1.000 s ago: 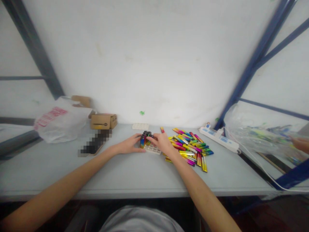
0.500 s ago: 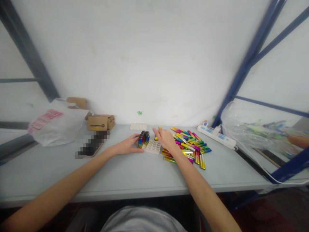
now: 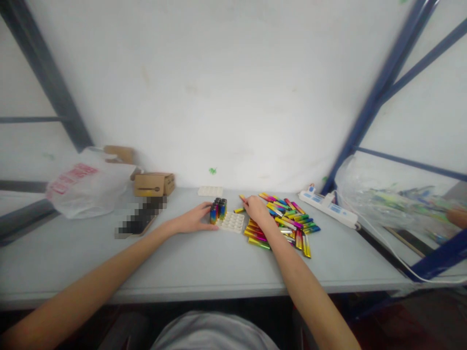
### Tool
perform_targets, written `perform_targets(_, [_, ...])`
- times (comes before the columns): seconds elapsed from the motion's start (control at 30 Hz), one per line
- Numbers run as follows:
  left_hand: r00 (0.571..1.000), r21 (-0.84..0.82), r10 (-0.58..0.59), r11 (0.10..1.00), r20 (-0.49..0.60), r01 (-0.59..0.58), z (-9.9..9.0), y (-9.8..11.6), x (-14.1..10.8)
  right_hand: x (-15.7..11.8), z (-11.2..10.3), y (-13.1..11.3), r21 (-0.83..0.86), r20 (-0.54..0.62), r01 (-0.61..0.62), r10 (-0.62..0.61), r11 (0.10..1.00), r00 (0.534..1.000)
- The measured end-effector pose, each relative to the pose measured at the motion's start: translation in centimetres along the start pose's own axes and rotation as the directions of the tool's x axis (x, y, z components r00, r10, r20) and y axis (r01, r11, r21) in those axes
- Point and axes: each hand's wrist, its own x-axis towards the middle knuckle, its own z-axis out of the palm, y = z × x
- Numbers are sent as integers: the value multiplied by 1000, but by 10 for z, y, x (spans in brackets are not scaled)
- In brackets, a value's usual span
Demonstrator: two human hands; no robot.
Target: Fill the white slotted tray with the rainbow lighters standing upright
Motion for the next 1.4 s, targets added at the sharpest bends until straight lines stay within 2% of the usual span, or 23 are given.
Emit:
perform_targets(0.3, [1000,13,20,1000,-11,-20,-1,0,0,-1,8,2,38,-106,-123,126,992,986])
perform_targets(0.43, [1000,4,7,1000,-5,-7,-1,1,0,-1,9,-4,25,-155,-27,30,999,987])
perform_targets(0.5, [1000,-9,-3,1000,-7,3,0,1,0,0,8,-5,23,-168,-23,27,999,985])
perform_targets(0.57, [1000,-20,0,1000,-12,-1,0,1,1,2,8,-5,14,-153,-75,77,997,985])
perform_targets(0.7, [1000,-21,20,1000,-21,-21,0,2,1,7,5,-2,2,-40,-180,180,984,983])
perform_targets(0.83, [1000,-14,-1,1000,-3,1,-2,5,0,13,3,-1,34,-23,-261,261,965,965])
perform_targets(0.97, [1000,-17,10,1000,-12,-10,-3,6,0,18,6,0,50,-1,-269,269,962,963])
perform_targets(1.2, [1000,4,0,1000,0,0,-4,5,-1,14,12,9,135,-74,-261,272,956,959])
perform_targets(1.3, [1000,-8,-4,1000,-7,4,-3,6,-1,14,10,12,292,-163,-176,230,940,959])
perform_targets(1.4, [1000,-21,7,1000,-11,-7,-3,6,-1,16,7,11,571,-291,-40,248,820,924])
